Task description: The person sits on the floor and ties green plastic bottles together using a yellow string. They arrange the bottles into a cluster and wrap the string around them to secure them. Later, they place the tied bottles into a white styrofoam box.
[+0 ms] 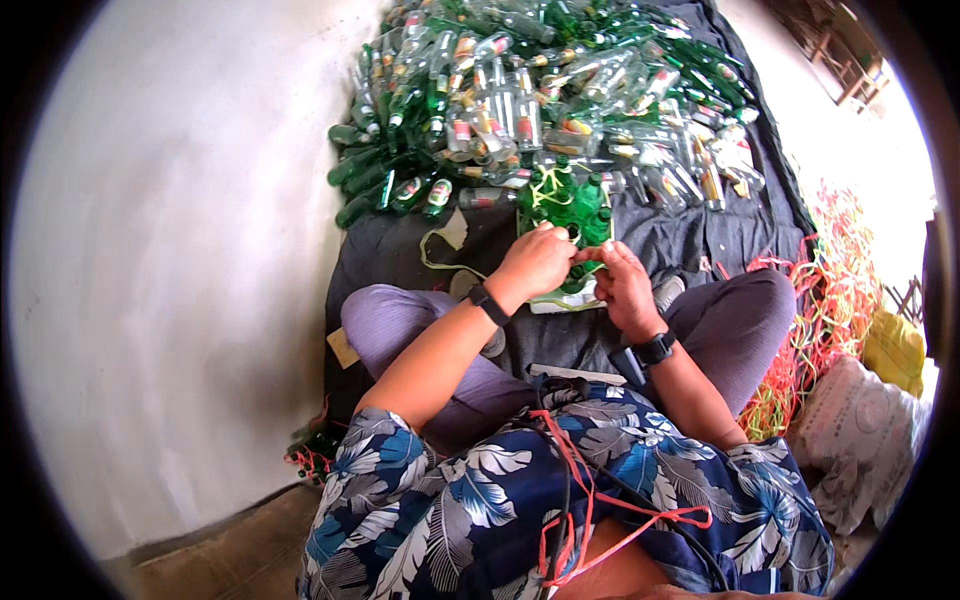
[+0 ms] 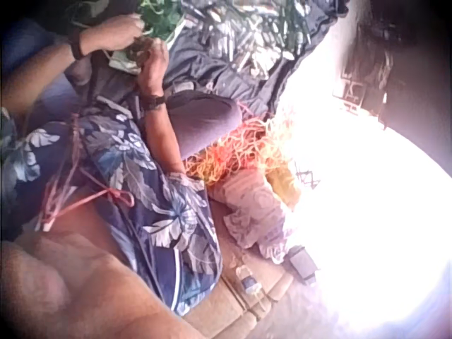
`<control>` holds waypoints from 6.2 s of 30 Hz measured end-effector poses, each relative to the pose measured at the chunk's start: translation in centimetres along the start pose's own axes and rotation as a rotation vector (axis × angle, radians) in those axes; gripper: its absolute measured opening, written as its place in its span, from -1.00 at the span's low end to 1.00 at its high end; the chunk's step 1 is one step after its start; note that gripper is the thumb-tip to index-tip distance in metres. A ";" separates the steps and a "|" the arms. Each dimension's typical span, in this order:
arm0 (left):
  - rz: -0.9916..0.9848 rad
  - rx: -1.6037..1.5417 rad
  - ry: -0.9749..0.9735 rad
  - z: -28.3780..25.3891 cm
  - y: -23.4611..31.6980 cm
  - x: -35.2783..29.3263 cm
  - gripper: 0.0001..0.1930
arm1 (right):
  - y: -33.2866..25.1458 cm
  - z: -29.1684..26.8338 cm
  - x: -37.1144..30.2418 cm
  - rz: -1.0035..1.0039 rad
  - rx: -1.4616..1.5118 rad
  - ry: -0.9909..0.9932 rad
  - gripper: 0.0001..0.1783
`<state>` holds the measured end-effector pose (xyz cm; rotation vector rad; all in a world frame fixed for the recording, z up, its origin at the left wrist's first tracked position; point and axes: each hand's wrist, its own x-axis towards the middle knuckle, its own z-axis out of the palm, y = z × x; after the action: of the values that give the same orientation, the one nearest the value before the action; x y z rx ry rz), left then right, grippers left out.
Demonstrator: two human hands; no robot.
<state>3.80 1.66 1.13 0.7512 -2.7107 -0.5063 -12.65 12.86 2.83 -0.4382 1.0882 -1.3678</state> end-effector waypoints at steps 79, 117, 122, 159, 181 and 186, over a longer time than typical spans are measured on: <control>-0.100 -0.056 -0.376 -0.2 0.4 2.5 -0.84 | 3.6 -3.7 0.6 0.217 -0.507 0.082 -0.82; 0.043 0.102 -0.099 2.9 2.8 1.5 -0.87 | 6.2 -6.1 2.8 0.013 -0.811 0.083 -0.64; -0.040 0.094 -0.145 3.5 2.8 1.9 -0.85 | 6.3 -5.8 3.0 0.086 -0.812 0.160 -0.63; 0.159 0.247 -0.435 0.0 3.1 4.9 -0.74 | 7.7 -8.7 4.9 -0.222 -1.185 0.076 -0.55; 0.044 0.241 -0.551 -3.7 2.0 5.8 -0.80 | 5.2 -9.0 4.3 -0.337 -1.240 -0.159 -0.62; -0.015 0.233 -0.583 -4.2 0.7 6.1 -0.80 | 6.0 -9.3 4.0 -0.239 -1.047 -0.200 -0.63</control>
<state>-0.05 -2.12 6.26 0.7765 -3.3539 -0.4750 -17.49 13.51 -7.82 -1.4649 1.5595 -0.8177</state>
